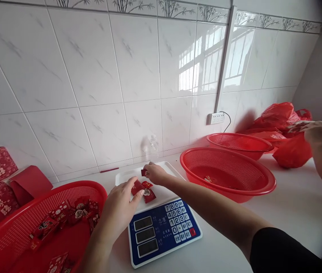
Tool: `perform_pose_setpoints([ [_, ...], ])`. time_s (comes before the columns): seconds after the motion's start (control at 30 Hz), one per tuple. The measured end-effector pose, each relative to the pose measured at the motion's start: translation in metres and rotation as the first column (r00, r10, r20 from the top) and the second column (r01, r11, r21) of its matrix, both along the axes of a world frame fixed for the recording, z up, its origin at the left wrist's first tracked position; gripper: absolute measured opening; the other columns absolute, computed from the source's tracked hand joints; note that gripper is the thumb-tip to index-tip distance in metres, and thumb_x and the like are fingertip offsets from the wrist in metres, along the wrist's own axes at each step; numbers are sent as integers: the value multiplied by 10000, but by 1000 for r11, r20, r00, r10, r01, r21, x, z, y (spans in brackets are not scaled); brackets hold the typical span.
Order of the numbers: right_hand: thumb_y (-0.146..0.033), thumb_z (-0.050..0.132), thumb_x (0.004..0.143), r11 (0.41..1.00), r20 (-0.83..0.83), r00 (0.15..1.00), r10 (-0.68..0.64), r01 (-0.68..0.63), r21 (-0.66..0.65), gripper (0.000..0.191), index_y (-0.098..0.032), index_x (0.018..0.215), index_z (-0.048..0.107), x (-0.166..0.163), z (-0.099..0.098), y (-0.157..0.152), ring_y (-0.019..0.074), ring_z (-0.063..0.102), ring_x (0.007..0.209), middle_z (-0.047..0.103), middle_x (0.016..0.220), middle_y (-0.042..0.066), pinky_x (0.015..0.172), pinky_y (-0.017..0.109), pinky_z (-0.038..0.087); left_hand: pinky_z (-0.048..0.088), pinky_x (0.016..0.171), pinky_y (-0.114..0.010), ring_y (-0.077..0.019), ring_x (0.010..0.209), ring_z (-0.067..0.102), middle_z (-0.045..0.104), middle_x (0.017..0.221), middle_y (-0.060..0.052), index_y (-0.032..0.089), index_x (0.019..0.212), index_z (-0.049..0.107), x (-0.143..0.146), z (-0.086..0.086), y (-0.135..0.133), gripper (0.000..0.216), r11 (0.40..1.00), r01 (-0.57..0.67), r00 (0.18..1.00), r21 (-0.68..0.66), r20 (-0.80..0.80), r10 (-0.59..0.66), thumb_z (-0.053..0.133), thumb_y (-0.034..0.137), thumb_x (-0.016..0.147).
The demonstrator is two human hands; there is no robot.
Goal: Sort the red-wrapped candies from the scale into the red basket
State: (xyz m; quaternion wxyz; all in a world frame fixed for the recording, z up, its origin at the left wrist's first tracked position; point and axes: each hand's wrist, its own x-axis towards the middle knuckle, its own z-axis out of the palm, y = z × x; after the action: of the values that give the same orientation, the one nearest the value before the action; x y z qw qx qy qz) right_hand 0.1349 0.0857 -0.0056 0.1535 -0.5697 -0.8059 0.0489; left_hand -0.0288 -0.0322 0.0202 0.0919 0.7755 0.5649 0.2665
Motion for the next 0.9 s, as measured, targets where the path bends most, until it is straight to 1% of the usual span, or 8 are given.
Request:
perform_pose_setpoints([
  [0.1, -216, 473, 905, 997, -18, 999, -32, 33, 75, 233, -218, 1093, 610, 28, 10, -8, 162, 627, 873, 597, 1147, 77, 671, 228, 409, 448, 902, -411, -274, 1119, 583, 646, 1206, -111, 209, 1290, 518, -1, 0, 1, 455, 1000, -10, 1000, 7, -2, 10, 428, 420, 897],
  [0.23, -178, 428, 903, 974, -15, 985, -173, 173, 146, 405, -195, 1305, 476, 86, 28, -18, 211, 608, 954, 577, 1207, 122, 714, 268, 423, 463, 857, -405, -274, 1059, 613, 669, 1157, -105, 208, 1277, 522, -1, -1, 3, 430, 1000, -2, 1000, -6, -24, 2, 404, 397, 910],
  [0.4, -147, 389, 889, 935, 60, 936, -347, 339, 106, 421, -148, 1295, 501, 159, 35, -34, 255, 619, 973, 619, 1172, 158, 738, 318, 446, 458, 843, -394, -268, 1051, 612, 670, 1164, -81, 228, 1238, 545, 2, -1, 2, 379, 1000, 26, 998, -12, -50, -27, 350, 324, 929],
  [0.5, -135, 443, 845, 908, 124, 900, -418, 414, 62, 430, -94, 1262, 540, 179, 30, -43, 340, 608, 1013, 617, 1166, 223, 741, 406, 462, 462, 830, -389, -267, 1051, 614, 671, 1165, -76, 245, 1223, 560, 4, -1, 1, 375, 1000, 29, 998, -12, -54, -29, 337, 322, 932],
  [0.57, -171, 491, 835, 915, 140, 905, -402, 400, 43, 443, -102, 1270, 543, 176, 27, -46, 367, 577, 1080, 597, 1214, 233, 765, 441, 469, 455, 849, -394, -269, 1081, 601, 661, 1188, -76, 243, 1234, 555, 4, -1, 1, 383, 999, 29, 998, -18, -58, -30, 329, 317, 934],
  [0.63, -241, 516, 853, 947, 123, 939, -321, 320, 26, 450, -150, 1293, 534, 160, 24, -47, 337, 554, 1135, 586, 1267, 187, 814, 429, 474, 454, 853, -398, -272, 1085, 599, 660, 1190, -76, 239, 1231, 557, 4, -2, 2, 384, 999, 30, 997, -22, -65, -31, 323, 313, 935],
  [0.8, -364, 530, 882, 999, 29, 999, -22, 23, -24, 402, -218, 1254, 576, 84, 17, -45, 210, 614, 1064, 648, 1217, 73, 869, 297, 474, 462, 828, -387, -265, 1038, 622, 681, 1146, -67, 251, 1227, 553, 4, -1, 3, 374, 999, 29, 997, -17, -67, -30, 330, 319, 935],
  [0.9, -390, 503, 896, 995, 0, 996, 86, -86, -53, 370, -226, 1209, 612, 40, 14, -43, 202, 628, 1041, 680, 1164, 59, 841, 281, 477, 457, 840, -387, -267, 1065, 607, 669, 1170, -68, 248, 1244, 541, 3, 1, 1, 378, 999, 27, 998, -18, -62, -28, 339, 332, 936],
])
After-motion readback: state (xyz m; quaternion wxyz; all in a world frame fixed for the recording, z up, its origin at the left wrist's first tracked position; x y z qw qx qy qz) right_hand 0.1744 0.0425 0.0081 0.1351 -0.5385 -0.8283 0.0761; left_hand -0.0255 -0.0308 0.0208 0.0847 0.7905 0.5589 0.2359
